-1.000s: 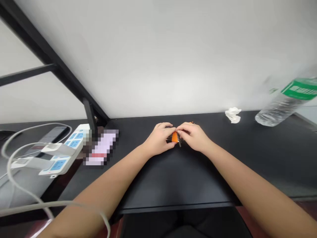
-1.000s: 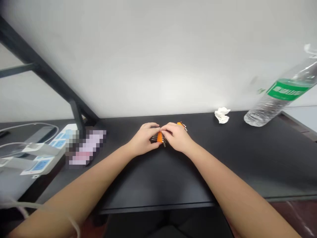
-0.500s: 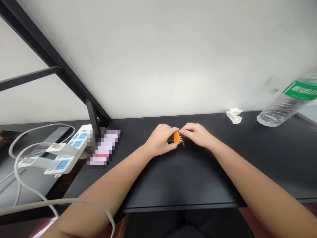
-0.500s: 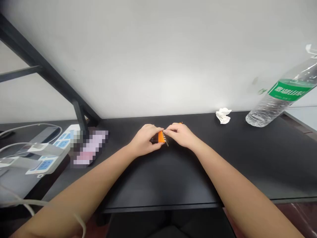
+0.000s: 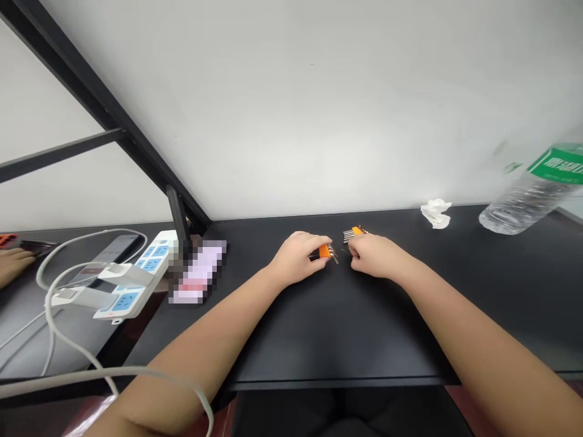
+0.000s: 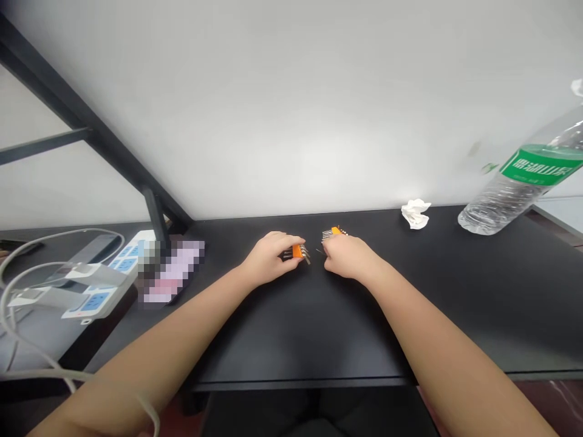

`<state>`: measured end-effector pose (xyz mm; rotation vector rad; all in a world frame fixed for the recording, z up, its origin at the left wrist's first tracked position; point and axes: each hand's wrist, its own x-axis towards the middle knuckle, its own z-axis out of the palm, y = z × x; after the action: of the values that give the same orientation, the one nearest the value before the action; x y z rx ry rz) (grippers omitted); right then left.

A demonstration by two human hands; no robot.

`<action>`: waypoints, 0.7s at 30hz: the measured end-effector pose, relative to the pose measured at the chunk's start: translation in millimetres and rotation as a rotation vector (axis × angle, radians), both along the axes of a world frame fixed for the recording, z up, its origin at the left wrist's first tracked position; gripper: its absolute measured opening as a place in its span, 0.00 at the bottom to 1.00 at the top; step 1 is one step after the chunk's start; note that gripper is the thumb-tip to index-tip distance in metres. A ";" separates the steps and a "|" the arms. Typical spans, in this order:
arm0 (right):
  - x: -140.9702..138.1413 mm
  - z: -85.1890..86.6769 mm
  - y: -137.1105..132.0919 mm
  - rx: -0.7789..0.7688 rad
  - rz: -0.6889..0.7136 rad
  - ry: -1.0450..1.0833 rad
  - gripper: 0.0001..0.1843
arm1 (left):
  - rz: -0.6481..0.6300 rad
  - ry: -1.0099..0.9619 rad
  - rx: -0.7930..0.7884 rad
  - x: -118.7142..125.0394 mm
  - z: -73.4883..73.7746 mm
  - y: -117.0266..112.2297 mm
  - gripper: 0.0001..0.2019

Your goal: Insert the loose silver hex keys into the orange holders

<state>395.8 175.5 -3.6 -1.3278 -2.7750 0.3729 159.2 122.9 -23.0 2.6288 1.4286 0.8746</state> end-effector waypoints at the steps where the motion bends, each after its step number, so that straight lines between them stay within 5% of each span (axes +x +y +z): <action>1: 0.4 0.3 -0.5 0.010 0.029 0.089 0.07 | 0.019 -0.004 -0.011 0.3 0.7 -0.8 0.22; 4: 1.9 0.8 -0.1 0.038 0.099 0.361 0.05 | 0.098 -0.022 -0.063 2.1 3.0 -3.1 0.34; 7: 1.3 1.6 -0.2 0.094 0.125 0.470 0.05 | 0.121 -0.032 -0.103 4.3 4.8 -4.0 0.32; 11: -2.3 1.5 -2.8 0.179 0.133 0.407 0.07 | 0.116 -0.002 -0.097 5.5 5.9 -3.3 0.23; 21: -10.9 2.8 -11.5 0.247 0.069 0.188 0.07 | 0.051 0.060 -0.090 7.0 8.3 -4.5 0.20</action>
<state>384.9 164.1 -0.8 -1.0850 -2.6139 0.1424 166.2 118.4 -14.8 2.5845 1.5174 0.7233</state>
